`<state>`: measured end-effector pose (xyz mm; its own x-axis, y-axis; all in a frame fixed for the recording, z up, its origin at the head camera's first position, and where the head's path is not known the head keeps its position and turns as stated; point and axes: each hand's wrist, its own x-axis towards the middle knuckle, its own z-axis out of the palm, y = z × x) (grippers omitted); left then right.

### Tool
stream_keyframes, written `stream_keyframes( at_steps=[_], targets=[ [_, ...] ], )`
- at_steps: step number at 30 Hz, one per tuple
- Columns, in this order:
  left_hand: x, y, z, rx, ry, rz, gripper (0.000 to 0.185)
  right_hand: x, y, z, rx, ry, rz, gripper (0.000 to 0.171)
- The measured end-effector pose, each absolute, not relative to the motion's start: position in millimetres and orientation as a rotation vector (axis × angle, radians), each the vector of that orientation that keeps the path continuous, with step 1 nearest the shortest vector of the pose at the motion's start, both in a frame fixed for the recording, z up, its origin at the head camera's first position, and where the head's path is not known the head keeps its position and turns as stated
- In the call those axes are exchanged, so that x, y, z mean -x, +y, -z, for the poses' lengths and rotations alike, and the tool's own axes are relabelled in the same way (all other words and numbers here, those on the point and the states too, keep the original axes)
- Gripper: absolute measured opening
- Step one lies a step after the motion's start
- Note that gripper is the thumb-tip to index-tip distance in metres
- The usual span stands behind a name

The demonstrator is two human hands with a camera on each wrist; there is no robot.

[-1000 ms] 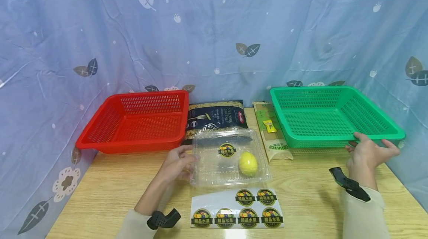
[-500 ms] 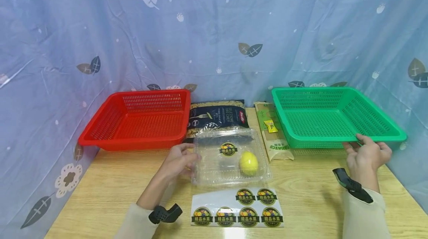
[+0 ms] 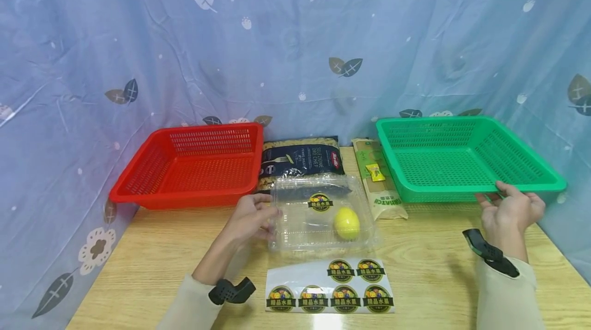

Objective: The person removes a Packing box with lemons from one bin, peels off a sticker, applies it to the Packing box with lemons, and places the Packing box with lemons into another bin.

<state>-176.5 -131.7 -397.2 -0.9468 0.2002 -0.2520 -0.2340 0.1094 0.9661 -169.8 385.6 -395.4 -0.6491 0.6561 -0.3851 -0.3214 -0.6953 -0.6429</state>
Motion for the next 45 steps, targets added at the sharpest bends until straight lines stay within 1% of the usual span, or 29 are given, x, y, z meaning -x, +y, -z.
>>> stream_keyframes(
  at_steps=[8, 13, 20, 30, 45],
  targets=[
    [176.7, -129.8, 390.5, 0.043, 2.059, -1.909, 0.068, 170.3, 385.4, 398.1, 0.824, -0.676, -2.319, 0.040],
    [182.8, -124.4, 381.4, 0.014, 2.073, -1.924, 0.068, 170.8, 385.0, 398.3, 0.791, -0.666, -2.334, 0.039],
    [198.2, -109.4, 354.4, -0.049, 2.040, -1.930, 0.064, 170.1, 386.1, 399.2, 0.795, -0.646, -2.331, 0.044],
    [211.0, -93.1, 322.8, -0.095, 2.042, -1.934, 0.057, 169.0, 384.8, 399.4, 0.758, -0.642, -2.353, 0.043],
    [240.9, -64.2, 310.4, -0.145, 2.047, -1.916, 0.061, 169.8, 383.8, 398.8, 0.760, -0.590, -2.339, 0.044]
  ],
)
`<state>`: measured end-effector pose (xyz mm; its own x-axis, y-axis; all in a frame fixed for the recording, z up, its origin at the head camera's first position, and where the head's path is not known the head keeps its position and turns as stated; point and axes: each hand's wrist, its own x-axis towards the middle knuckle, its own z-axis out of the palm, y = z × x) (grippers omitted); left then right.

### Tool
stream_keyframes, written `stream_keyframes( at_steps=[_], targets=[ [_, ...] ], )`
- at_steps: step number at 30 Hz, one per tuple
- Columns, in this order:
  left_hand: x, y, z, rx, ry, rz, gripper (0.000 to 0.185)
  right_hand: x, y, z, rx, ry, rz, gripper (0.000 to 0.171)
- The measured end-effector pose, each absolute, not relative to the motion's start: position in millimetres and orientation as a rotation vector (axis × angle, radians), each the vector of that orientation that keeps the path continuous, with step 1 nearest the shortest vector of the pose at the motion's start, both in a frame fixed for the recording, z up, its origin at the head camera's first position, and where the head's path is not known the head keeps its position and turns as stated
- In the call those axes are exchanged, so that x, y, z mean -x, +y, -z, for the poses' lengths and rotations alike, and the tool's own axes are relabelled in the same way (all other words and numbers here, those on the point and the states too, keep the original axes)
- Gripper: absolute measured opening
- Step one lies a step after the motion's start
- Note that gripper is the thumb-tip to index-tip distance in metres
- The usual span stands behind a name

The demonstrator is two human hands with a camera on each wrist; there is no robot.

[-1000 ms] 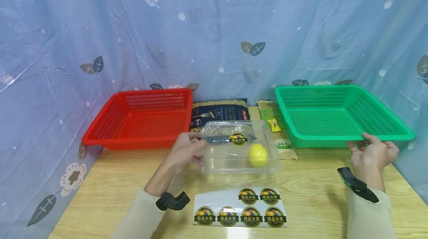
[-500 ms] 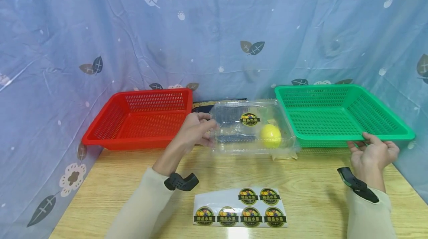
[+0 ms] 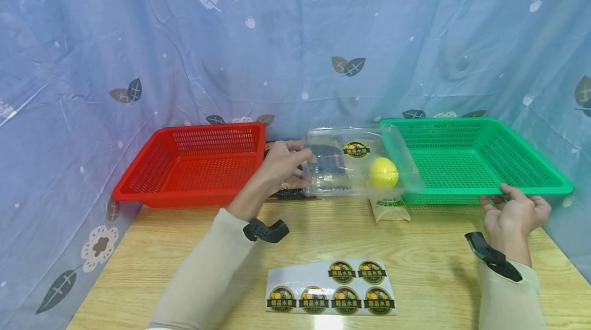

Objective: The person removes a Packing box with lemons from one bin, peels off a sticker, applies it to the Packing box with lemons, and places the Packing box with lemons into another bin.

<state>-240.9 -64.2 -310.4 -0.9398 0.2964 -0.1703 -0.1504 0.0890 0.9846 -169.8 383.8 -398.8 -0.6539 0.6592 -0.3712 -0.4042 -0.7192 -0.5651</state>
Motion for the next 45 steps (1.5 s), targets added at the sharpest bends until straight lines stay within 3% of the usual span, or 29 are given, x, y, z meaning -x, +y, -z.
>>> stream_keyframes(
  at_steps=[3, 9, 15, 32, 45],
  targets=[
    [245.3, -55.2, 307.8, -0.152, 2.030, -1.923, 0.064, 169.4, 383.2, 398.4, 0.760, -0.593, -2.344, 0.044],
    [252.0, -35.5, 302.4, -0.161, 2.017, -1.917, 0.045, 167.7, 382.9, 397.8, 0.752, -0.588, -2.346, 0.046],
    [257.1, -15.1, 297.9, -0.168, 2.002, -1.928, 0.045, 169.0, 382.6, 399.1, 0.766, -0.590, -2.325, 0.046],
    [272.1, 54.0, 305.3, -0.091, 1.902, -2.029, 0.077, 169.9, 383.8, 397.2, 0.759, -0.598, -2.323, 0.046],
    [278.0, 108.8, 310.0, -0.041, 1.933, -2.064, 0.082, 170.7, 383.0, 399.3, 0.740, -0.617, -2.310, 0.045]
  ],
)
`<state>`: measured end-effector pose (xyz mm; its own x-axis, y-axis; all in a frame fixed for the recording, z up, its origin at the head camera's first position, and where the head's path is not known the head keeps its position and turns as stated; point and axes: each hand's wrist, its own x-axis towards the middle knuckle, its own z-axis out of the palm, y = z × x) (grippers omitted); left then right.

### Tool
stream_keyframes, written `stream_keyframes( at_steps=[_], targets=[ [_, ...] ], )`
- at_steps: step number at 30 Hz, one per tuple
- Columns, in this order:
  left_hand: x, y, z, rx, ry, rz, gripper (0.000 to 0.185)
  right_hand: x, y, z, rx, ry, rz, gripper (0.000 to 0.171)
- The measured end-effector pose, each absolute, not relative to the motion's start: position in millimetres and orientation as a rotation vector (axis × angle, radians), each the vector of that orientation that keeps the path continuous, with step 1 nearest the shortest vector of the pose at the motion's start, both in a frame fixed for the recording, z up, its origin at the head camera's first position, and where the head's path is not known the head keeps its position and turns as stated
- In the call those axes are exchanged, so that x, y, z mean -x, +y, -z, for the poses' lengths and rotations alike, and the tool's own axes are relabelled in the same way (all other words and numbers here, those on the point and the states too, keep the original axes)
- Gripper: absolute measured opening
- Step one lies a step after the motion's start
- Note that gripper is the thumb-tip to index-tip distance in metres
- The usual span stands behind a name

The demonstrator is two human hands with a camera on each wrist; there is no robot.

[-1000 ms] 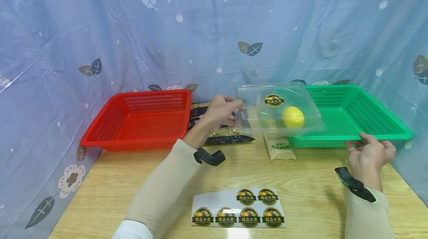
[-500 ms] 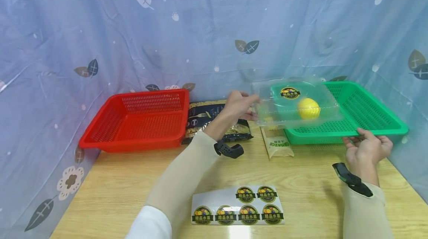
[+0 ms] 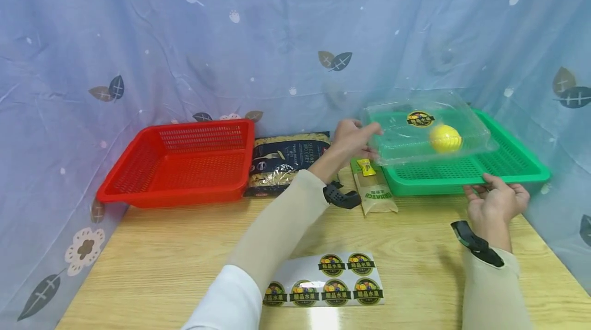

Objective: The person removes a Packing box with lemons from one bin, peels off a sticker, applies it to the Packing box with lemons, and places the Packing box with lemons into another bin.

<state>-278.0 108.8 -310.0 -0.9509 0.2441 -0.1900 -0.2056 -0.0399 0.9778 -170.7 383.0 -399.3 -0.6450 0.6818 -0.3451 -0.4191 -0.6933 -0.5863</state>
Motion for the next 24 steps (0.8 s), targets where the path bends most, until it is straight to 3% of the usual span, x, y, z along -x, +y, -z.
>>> stream_keyframes(
  at_steps=[2, 6, 9, 24],
  targets=[
    [278.4, 114.2, 311.4, -0.028, 1.947, -2.051, 0.073, 171.0, 382.5, 400.3, 0.752, -0.624, -2.305, 0.045],
    [279.6, 124.9, 313.5, -0.012, 1.999, -2.035, 0.025, 172.2, 383.6, 400.3, 0.762, -0.628, -2.308, 0.044],
    [280.8, 132.7, 312.6, -0.030, 2.042, -2.026, 0.048, 173.3, 384.7, 398.6, 0.753, -0.627, -2.316, 0.043],
    [276.0, 172.1, 325.8, -0.020, 2.354, -1.685, 0.049, 172.1, 383.0, 397.0, 0.798, -0.560, -2.325, 0.044]
  ],
)
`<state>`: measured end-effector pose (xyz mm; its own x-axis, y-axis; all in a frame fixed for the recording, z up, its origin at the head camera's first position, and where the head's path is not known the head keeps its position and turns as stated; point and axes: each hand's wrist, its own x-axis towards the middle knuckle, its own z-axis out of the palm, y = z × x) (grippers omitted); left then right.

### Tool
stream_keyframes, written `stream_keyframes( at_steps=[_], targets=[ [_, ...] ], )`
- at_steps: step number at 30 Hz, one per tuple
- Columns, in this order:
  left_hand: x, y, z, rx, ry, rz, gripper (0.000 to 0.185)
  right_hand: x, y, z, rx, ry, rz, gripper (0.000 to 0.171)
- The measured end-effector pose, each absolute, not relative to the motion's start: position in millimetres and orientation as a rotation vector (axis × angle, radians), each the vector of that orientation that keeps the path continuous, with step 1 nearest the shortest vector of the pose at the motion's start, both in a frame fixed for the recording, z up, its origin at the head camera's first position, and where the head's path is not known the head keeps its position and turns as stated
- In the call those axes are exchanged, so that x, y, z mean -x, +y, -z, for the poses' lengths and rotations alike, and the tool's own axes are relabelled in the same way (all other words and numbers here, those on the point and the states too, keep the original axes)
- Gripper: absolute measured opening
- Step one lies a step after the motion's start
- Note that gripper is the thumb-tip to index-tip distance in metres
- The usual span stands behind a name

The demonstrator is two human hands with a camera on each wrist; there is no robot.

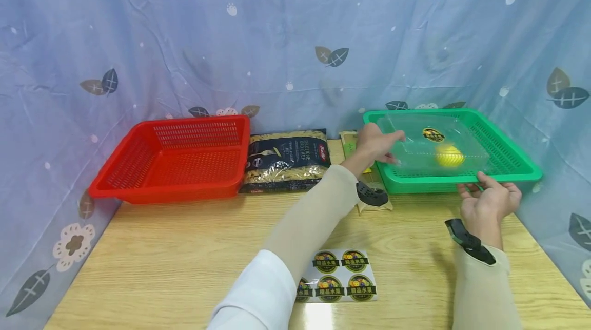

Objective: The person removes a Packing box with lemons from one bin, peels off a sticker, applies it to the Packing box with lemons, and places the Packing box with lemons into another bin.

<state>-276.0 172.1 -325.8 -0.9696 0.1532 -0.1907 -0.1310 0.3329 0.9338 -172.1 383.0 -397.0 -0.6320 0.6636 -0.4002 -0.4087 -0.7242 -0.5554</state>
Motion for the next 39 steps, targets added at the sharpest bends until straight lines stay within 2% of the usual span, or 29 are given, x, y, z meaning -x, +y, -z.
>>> stream_keyframes(
  at_steps=[7, 13, 20, 27, 29, 32, 36, 39],
  targets=[
    [275.1, 180.2, 333.7, -0.106, 2.373, -1.596, 0.054, 169.8, 386.0, 396.7, 0.853, -0.520, -2.334, 0.043],
    [274.2, 187.0, 339.6, -0.238, 2.514, -1.327, 0.061, 166.7, 384.4, 399.4, 0.868, -0.520, -2.314, 0.043],
    [275.0, 188.1, 340.9, -0.424, 2.736, -1.071, 0.053, 169.5, 379.2, 403.5, 0.825, -0.493, -2.269, 0.045],
    [279.4, 187.3, 340.0, -0.439, 2.714, -1.119, 0.053, 175.0, 379.6, 398.8, 0.796, -0.489, -2.249, 0.046],
    [279.2, 185.8, 340.2, -0.432, 2.674, -1.179, 0.047, 174.6, 379.9, 396.6, 0.799, -0.507, -2.251, 0.048],
    [274.8, 180.9, 342.7, -0.423, 2.626, -1.264, 0.022, 170.3, 379.0, 394.4, 0.856, -0.576, -2.247, 0.053],
    [265.6, 169.0, 349.1, -0.433, 2.595, -1.364, 0.053, 162.3, 378.1, 390.2, 0.944, -0.698, -2.238, 0.054],
    [260.9, 157.8, 353.3, -0.480, 2.610, -1.451, 0.049, 158.8, 378.1, 383.9, 0.978, -0.806, -2.191, 0.053]
  ],
)
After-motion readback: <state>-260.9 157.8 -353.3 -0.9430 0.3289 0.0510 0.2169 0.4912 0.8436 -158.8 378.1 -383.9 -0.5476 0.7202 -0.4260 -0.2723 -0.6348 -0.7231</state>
